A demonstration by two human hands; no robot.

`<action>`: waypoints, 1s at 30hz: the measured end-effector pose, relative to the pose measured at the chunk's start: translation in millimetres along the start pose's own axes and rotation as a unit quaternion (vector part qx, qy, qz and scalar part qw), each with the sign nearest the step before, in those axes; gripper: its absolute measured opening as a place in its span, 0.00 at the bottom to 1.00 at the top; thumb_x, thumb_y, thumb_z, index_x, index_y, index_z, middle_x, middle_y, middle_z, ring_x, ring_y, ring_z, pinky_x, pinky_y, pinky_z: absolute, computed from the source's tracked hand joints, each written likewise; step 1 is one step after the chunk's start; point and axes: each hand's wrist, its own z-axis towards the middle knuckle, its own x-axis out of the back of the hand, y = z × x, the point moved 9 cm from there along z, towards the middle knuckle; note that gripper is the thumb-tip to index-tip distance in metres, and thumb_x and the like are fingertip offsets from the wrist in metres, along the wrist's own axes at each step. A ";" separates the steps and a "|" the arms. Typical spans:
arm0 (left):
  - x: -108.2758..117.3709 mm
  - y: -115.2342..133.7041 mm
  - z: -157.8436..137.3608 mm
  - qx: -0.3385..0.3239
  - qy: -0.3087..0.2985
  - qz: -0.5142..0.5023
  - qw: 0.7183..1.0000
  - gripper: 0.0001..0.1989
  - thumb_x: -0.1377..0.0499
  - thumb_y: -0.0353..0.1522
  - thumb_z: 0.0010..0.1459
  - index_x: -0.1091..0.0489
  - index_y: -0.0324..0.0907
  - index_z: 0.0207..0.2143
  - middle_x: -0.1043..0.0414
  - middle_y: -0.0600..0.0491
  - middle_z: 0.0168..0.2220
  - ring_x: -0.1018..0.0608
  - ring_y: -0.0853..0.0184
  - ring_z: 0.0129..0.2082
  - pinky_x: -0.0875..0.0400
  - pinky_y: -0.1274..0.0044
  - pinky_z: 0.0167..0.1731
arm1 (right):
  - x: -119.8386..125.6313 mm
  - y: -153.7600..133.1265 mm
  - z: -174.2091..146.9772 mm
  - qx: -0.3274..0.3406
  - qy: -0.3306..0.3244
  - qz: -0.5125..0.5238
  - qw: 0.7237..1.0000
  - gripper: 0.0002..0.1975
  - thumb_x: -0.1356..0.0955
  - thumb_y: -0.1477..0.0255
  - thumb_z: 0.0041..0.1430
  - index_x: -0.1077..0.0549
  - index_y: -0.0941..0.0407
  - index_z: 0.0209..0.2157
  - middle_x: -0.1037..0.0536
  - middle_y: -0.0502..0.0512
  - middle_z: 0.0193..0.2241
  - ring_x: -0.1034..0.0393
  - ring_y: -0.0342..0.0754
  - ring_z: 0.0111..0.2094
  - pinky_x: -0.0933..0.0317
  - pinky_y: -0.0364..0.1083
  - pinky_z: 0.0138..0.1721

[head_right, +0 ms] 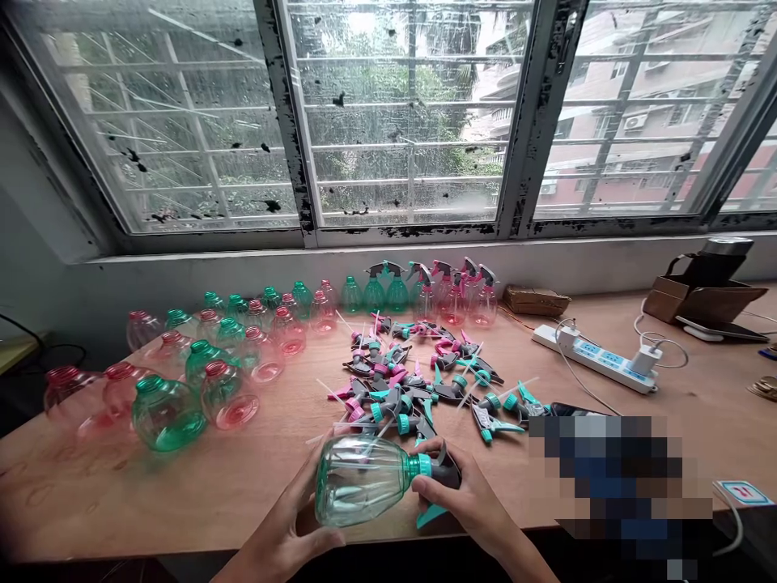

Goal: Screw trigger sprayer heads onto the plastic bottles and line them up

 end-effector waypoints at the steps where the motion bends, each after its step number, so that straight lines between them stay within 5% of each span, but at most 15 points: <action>1: -0.2 0.8 0.0 -0.005 -0.002 0.011 1.000 0.52 0.31 0.41 0.60 0.62 0.57 0.75 0.59 0.48 0.78 0.47 0.44 0.75 0.41 0.59 0.70 | 0.1 0.5 0.4 -0.001 -0.001 0.001 1.000 0.23 0.20 0.59 0.55 0.24 0.58 0.44 0.21 0.49 0.23 0.25 0.47 0.25 0.32 0.44 0.29; 7: 2.1 -2.4 -0.4 -0.043 0.014 0.071 0.996 0.44 0.39 0.33 0.68 0.63 0.64 0.74 0.61 0.53 0.78 0.49 0.50 0.76 0.45 0.59 0.72 | 0.2 1.0 0.9 -0.001 -0.001 -0.002 1.000 0.23 0.20 0.57 0.54 0.24 0.57 0.44 0.21 0.49 0.23 0.25 0.48 0.25 0.32 0.45 0.28; 11: 0.9 -0.6 -2.3 -0.023 0.001 0.041 0.999 0.52 0.34 0.36 0.64 0.67 0.60 0.75 0.62 0.50 0.79 0.47 0.46 0.75 0.45 0.57 0.71 | 0.4 0.5 -0.3 0.003 -0.001 -0.010 1.000 0.23 0.20 0.57 0.54 0.24 0.57 0.44 0.20 0.49 0.23 0.25 0.49 0.25 0.32 0.46 0.29; 16: 3.4 2.4 -2.3 -0.017 0.012 0.071 0.997 0.50 0.33 0.39 0.63 0.63 0.58 0.75 0.61 0.50 0.78 0.52 0.47 0.76 0.57 0.55 0.73 | -0.3 -0.7 -0.2 0.002 -0.002 -0.001 1.000 0.23 0.20 0.58 0.55 0.24 0.58 0.44 0.20 0.49 0.23 0.26 0.48 0.25 0.33 0.46 0.29; 21: 3.0 -7.3 0.0 -0.034 0.020 0.068 0.997 0.46 0.38 0.36 0.67 0.64 0.62 0.75 0.61 0.51 0.78 0.44 0.48 0.75 0.44 0.58 0.71 | 0.3 -2.2 -0.3 0.003 0.011 0.007 1.000 0.24 0.20 0.57 0.54 0.24 0.57 0.44 0.21 0.49 0.23 0.25 0.49 0.25 0.32 0.47 0.29; 24: 3.6 -11.5 -0.6 -0.018 0.019 0.020 0.999 0.55 0.32 0.38 0.62 0.69 0.62 0.75 0.59 0.48 0.78 0.40 0.46 0.73 0.39 0.58 0.69 | 0.3 -3.6 -0.7 0.012 0.013 -0.008 1.000 0.24 0.20 0.56 0.54 0.24 0.57 0.44 0.20 0.49 0.23 0.24 0.50 0.25 0.31 0.48 0.30; 30: 3.2 -1.8 -0.3 -0.020 0.011 0.050 0.999 0.49 0.33 0.38 0.63 0.60 0.57 0.75 0.58 0.49 0.78 0.48 0.47 0.76 0.52 0.56 0.73 | -0.2 -2.9 -0.6 0.009 0.011 -0.011 1.000 0.24 0.20 0.56 0.54 0.23 0.57 0.44 0.19 0.50 0.22 0.24 0.49 0.25 0.32 0.46 0.29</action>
